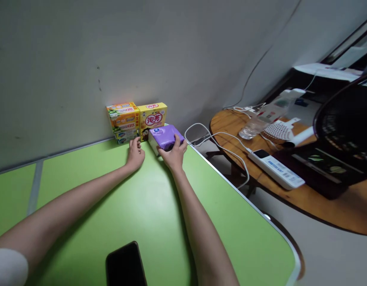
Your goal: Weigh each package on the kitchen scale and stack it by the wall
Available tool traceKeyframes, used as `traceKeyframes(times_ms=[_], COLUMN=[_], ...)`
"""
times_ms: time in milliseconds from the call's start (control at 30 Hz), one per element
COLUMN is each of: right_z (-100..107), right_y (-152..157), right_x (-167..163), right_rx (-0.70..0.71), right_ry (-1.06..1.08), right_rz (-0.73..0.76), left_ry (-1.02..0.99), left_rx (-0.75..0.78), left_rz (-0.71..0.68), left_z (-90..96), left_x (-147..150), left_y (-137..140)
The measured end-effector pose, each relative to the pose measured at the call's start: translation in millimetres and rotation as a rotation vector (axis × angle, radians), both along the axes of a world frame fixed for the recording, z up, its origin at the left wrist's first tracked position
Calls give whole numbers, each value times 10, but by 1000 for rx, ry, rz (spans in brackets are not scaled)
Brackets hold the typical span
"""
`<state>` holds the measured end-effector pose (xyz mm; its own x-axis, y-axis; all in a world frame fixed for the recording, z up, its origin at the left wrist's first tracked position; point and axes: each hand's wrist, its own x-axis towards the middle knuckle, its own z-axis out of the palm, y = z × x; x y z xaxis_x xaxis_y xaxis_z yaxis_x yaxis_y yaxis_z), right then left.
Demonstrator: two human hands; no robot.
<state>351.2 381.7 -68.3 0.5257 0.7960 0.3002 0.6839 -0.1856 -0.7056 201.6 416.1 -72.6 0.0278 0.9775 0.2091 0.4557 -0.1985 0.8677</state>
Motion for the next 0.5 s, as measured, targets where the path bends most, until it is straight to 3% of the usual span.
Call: traceKeyframes(times_ms=[333, 500], right_z=[-18, -99], right_y=[362, 374], right_x=[-152, -112], right_rx=[7, 92], right_ry=[6, -12], right_rz=[58, 83], left_ry=[17, 46], left_rx=[54, 62], left_rz=[-41, -46], left_z=[-19, -11], left_x=[-7, -12], left_y=[36, 43])
